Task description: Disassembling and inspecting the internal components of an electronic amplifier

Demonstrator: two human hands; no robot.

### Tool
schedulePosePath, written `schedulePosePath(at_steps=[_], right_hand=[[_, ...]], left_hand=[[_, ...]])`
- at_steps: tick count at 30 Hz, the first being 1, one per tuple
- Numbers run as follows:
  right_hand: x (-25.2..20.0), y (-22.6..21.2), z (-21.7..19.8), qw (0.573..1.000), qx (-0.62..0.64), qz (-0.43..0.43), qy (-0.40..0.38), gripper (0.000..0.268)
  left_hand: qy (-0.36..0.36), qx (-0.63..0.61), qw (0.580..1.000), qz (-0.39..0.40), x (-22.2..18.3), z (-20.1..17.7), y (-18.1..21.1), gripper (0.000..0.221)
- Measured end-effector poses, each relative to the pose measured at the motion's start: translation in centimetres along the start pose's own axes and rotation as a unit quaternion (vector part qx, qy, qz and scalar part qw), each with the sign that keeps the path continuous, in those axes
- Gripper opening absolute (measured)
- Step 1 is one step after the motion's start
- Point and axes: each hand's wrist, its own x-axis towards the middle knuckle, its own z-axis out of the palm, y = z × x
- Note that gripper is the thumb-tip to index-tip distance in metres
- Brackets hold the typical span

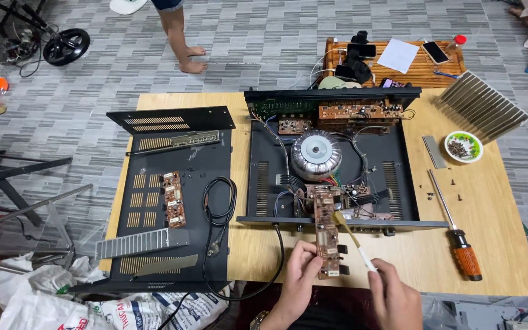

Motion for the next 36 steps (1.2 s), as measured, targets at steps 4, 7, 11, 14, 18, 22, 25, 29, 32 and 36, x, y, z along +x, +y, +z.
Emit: schedulePosePath(at_steps=[4, 7, 11, 14, 18, 22, 25, 29, 32, 36], right_hand=[[1.1, 1.8, 0.0, 0.998, -0.049, 0.049, 0.002, 0.027], [2.1, 1.2, -0.6, 0.998, -0.057, 0.019, 0.002, 0.024], [3.4, -1.1, -1.9, 0.996, -0.027, -0.08, 0.025, 0.018], [4.2, -2.0, -2.8, 0.991, -0.048, -0.121, 0.036, 0.018], [5.4, -2.2, -3.5, 0.987, -0.083, -0.124, 0.058, 0.022], [6.0, -1.7, -3.8, 0.983, -0.104, -0.13, 0.074, 0.022], [6.0, -1.2, -3.6, 0.98, -0.115, -0.138, 0.081, 0.022], [6.2, -0.6, -3.7, 0.981, -0.141, -0.121, 0.052, 0.024], [6.5, 0.3, -3.7, 0.984, -0.132, -0.117, 0.035, 0.025], [6.2, 0.4, -4.3, 0.99, -0.098, -0.104, 0.016, 0.024]], left_hand=[[0.019, 0.017, 0.999, -0.04, 0.3, -0.2, -0.5, 0.006], [0.068, -0.001, 0.993, -0.096, 0.5, -0.3, -0.6, 0.002], [0.08, -0.1, 0.977, -0.169, 0.4, 0.0, 0.3, 0.011], [0.065, -0.099, 0.984, -0.134, 0.2, 0.1, 0.1, 0.018], [0.082, -0.109, 0.981, -0.14, 0.7, 0.0, -0.7, 0.023], [0.077, -0.106, 0.982, -0.135, 0.6, 0.0, 0.0, 0.022], [0.073, -0.123, 0.98, -0.141, 0.4, 0.1, 0.5, 0.025], [0.05, -0.131, 0.984, -0.11, 0.2, 0.1, 0.1, 0.03], [0.032, -0.117, 0.99, -0.067, 0.3, 0.2, 0.3, 0.036], [0.02, -0.086, 0.995, -0.04, 0.0, 0.4, 0.3, 0.038]])
